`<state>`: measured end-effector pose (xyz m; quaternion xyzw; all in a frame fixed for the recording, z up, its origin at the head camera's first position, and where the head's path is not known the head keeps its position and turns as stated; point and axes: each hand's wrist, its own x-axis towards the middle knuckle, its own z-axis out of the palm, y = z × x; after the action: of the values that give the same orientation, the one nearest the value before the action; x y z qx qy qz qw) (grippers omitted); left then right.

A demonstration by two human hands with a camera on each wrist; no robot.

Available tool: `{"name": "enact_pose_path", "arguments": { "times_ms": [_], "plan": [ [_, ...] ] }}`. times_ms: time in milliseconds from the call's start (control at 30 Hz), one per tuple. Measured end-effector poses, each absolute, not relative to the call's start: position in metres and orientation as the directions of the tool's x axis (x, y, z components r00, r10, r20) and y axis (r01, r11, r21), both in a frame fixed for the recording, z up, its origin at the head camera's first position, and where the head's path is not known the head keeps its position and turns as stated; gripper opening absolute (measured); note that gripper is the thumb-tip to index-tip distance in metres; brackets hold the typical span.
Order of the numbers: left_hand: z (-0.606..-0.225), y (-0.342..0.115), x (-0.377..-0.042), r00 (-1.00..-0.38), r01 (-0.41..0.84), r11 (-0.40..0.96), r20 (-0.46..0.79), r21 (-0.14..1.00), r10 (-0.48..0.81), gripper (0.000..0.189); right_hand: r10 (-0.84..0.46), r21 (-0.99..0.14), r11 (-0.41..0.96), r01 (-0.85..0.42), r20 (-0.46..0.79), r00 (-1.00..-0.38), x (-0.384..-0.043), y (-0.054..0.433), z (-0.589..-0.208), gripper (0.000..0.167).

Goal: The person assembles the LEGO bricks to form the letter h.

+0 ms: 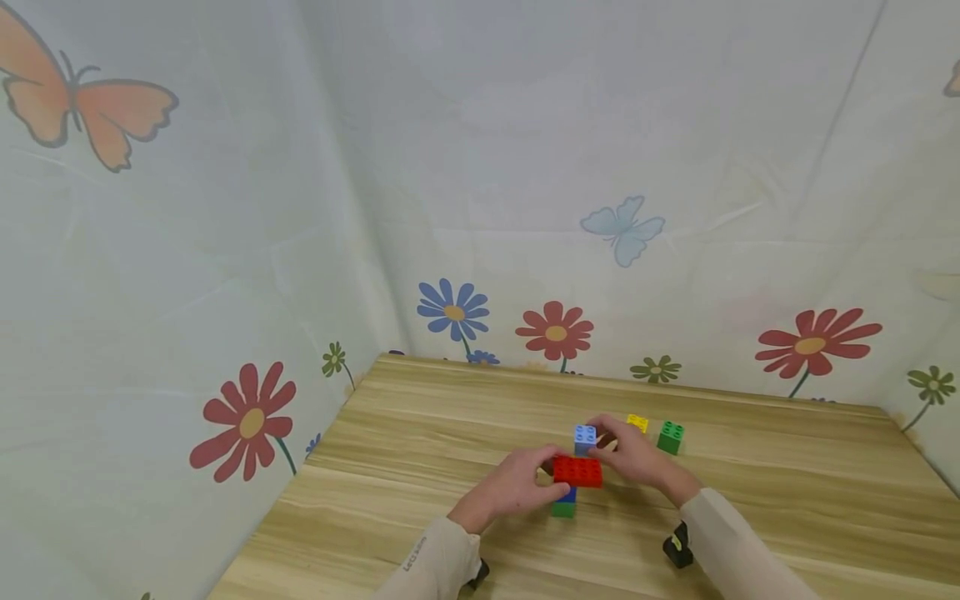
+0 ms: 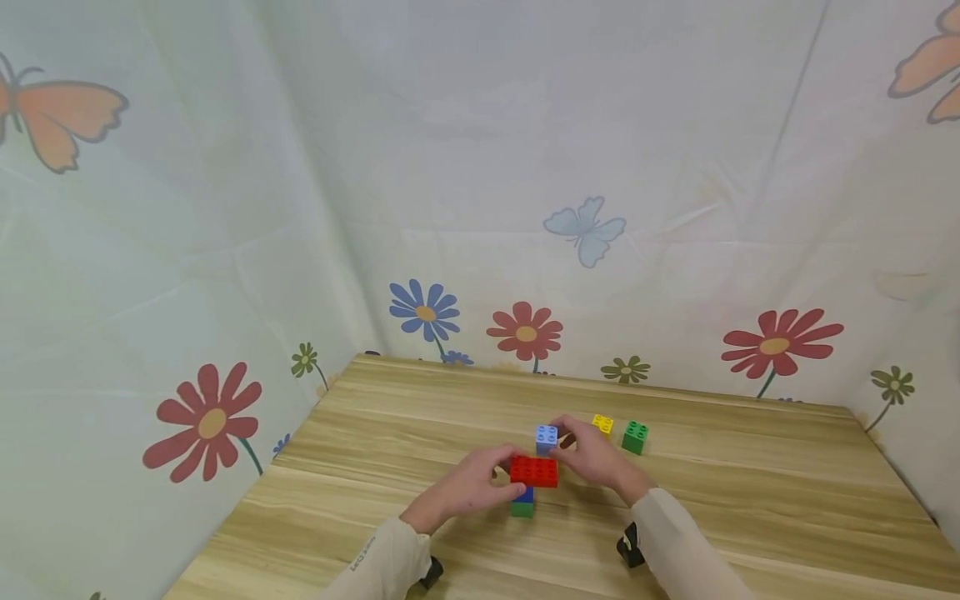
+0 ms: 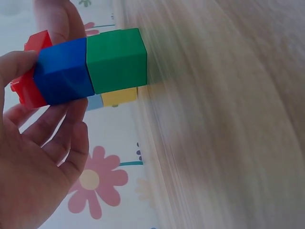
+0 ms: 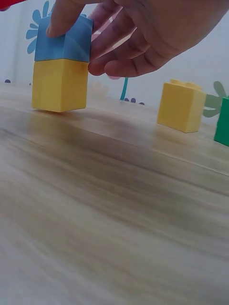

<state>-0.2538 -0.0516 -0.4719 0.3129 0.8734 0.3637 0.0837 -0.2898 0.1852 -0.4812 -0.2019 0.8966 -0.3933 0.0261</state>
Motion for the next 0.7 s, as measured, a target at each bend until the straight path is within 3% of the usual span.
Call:
{"name": "enact_pose_path", "arguments": {
  "times_ms": [700],
  "plan": [
    [-0.474,-0.045,-0.257,-0.801,0.489,0.569,0.081,0.661,0.594,0.037,-0.398,-0.706,0.614,-0.354,0.11,-0.911,-0.262,0.218,-0.475,0.032]
  ]
}}
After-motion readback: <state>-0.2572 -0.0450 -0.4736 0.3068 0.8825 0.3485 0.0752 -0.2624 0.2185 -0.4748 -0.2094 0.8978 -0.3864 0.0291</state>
